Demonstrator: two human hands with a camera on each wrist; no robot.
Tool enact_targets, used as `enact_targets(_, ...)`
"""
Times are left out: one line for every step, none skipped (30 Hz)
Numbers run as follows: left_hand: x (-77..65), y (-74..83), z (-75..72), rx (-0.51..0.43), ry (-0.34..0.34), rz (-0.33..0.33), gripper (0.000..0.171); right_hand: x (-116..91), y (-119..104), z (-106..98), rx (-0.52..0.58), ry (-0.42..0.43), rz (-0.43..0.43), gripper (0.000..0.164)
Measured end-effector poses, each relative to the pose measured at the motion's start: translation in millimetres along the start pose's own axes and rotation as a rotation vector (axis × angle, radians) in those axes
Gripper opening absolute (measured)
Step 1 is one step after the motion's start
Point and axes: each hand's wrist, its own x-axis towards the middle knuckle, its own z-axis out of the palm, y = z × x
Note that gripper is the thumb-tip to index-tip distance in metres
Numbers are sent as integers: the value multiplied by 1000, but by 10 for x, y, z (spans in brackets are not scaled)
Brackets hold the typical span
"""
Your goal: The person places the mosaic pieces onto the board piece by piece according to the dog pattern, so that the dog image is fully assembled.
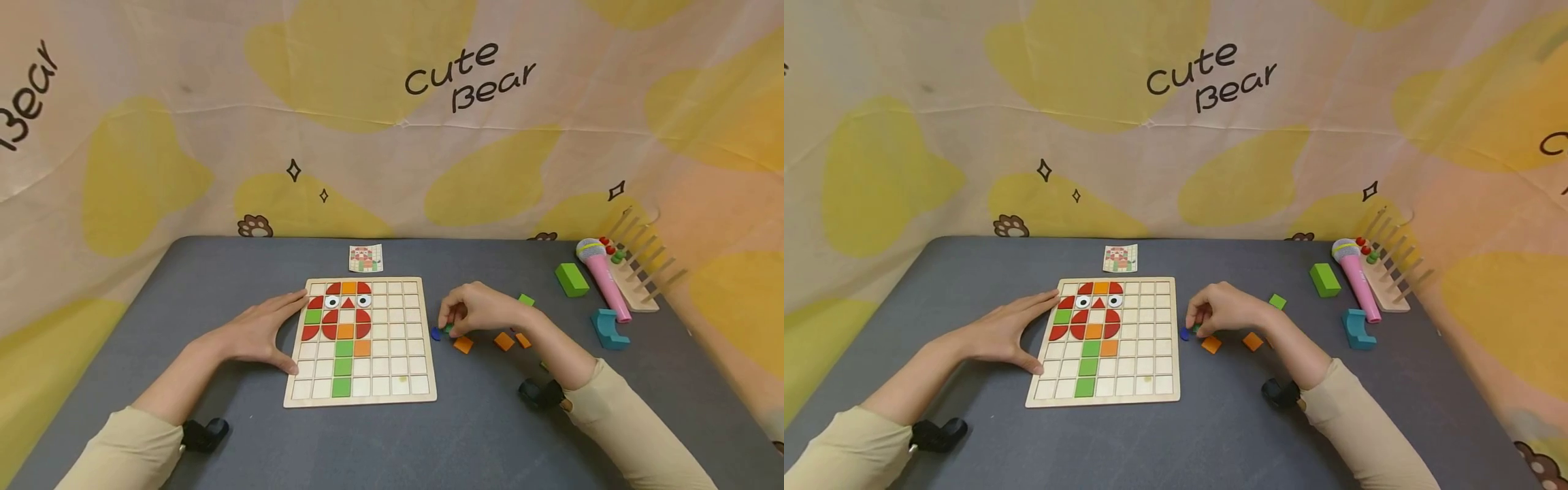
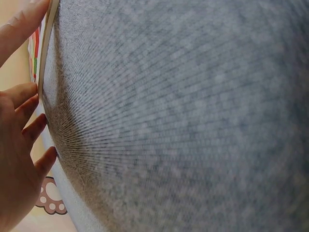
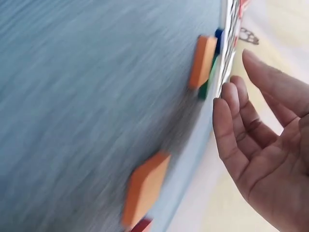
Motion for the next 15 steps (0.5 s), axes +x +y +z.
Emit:
enact_targets(1, 0, 2, -3, -1, -2, 127, -35, 22, -7, 5, -5, 6, 14)
enact_targets(0, 2, 2, -3, 1, 3, 127, -67, 47, -11, 4, -8, 8, 15)
enact_targets(1, 2, 2, -3, 0, 0, 127, -95, 69, -11, -1, -13, 10, 16)
enact_targets(1, 1, 3, -1, 1, 1, 127, -119, 93, -7, -11, -17, 9, 17)
enact_targets(1, 2, 2, -1, 0, -3, 127, -139, 117, -1, -19, -21, 9, 18)
enact_targets(2, -3, 4, 0, -2, -5, 127, -158, 138, 6, -28, -24, 10, 20)
enact_targets(2, -2, 2, 0, -2, -6, 127, -173, 157, 13, -37, -26, 11, 21)
enact_targets(2, -3, 1, 0, -3, -7, 127, -185, 175, 21, -42, -26, 12, 22)
enact_targets(4, -4, 0, -2, -4, -9, 128, -196, 191, 28, -43, -26, 12, 23)
enact_targets(4, -3, -1, -1, -2, -4, 128, -205, 202, 33, -43, -25, 13, 24)
enact_targets(5, -2, -1, -3, -3, -6, 128, -213, 211, 38, -42, -25, 12, 24)
enact_targets(8, -3, 1, -1, -1, -1, 128, -218, 217, 41, -42, -23, 10, 25)
enact_targets(10, -2, 3, -5, -1, -2, 128, -222, 223, 45, -44, -23, 7, 26)
enact_targets(13, -4, 8, -7, -1, -4, 128, -225, 227, 48, -45, -23, 3, 26)
enact_targets(14, -2, 10, -10, -1, -5, 128, -225, 230, 50, -47, -24, -1, 26)
